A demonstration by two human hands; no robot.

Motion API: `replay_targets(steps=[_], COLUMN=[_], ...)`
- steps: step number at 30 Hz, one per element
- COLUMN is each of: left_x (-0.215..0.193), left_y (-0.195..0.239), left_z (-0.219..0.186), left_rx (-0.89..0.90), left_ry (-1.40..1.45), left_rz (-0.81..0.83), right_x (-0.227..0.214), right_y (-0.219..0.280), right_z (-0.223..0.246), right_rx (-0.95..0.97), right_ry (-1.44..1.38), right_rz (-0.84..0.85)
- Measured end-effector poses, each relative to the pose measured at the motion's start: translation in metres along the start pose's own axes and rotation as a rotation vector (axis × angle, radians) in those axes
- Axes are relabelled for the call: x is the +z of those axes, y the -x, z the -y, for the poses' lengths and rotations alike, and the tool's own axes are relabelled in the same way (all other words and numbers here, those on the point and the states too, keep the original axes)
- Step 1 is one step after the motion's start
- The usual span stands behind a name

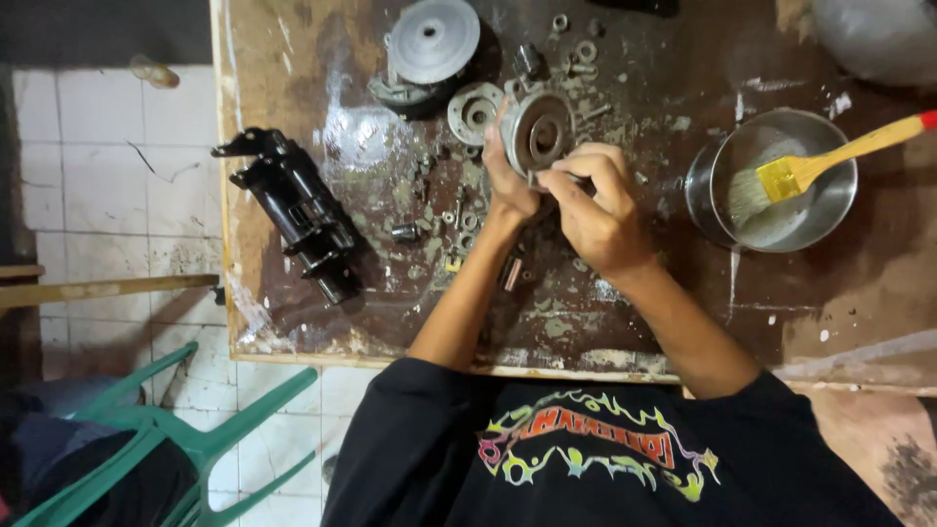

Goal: Cleaning and inspecting various motorcycle engine components using a brush and a small tool.

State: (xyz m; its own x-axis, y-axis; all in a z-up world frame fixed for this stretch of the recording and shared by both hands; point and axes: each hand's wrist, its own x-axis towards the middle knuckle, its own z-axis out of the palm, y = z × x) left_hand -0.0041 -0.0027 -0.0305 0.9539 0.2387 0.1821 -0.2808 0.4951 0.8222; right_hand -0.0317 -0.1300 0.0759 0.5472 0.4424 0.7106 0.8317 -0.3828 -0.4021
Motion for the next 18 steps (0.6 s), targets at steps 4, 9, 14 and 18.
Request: replay_targets(steps=[4,9,14,18], left_x=[-0.005,-0.006,-0.026,-0.045], left_y=[-0.007,-0.005,0.005,-0.003], left_z=[0.001,0.01,0.017,0.036], left_rx=[-0.109,-0.104,-0.023,-0.057], left_ry=[-0.007,0.148,-0.176,-0.125], left_rz=[0.027,0.189,0.082,0.075], right_x=[-0.005,-0.006,0.001,0.005], right_y=[0.016,0.018,0.008,-0.006], right_z=[-0.027,-0.027,-0.009,0.001], right_rx=[-0.066,-0.097,0.011,0.055], right_ry=[0.028,0.088,-0.03,0.007], right_rz=[0.033,0.097,0.054,0.004])
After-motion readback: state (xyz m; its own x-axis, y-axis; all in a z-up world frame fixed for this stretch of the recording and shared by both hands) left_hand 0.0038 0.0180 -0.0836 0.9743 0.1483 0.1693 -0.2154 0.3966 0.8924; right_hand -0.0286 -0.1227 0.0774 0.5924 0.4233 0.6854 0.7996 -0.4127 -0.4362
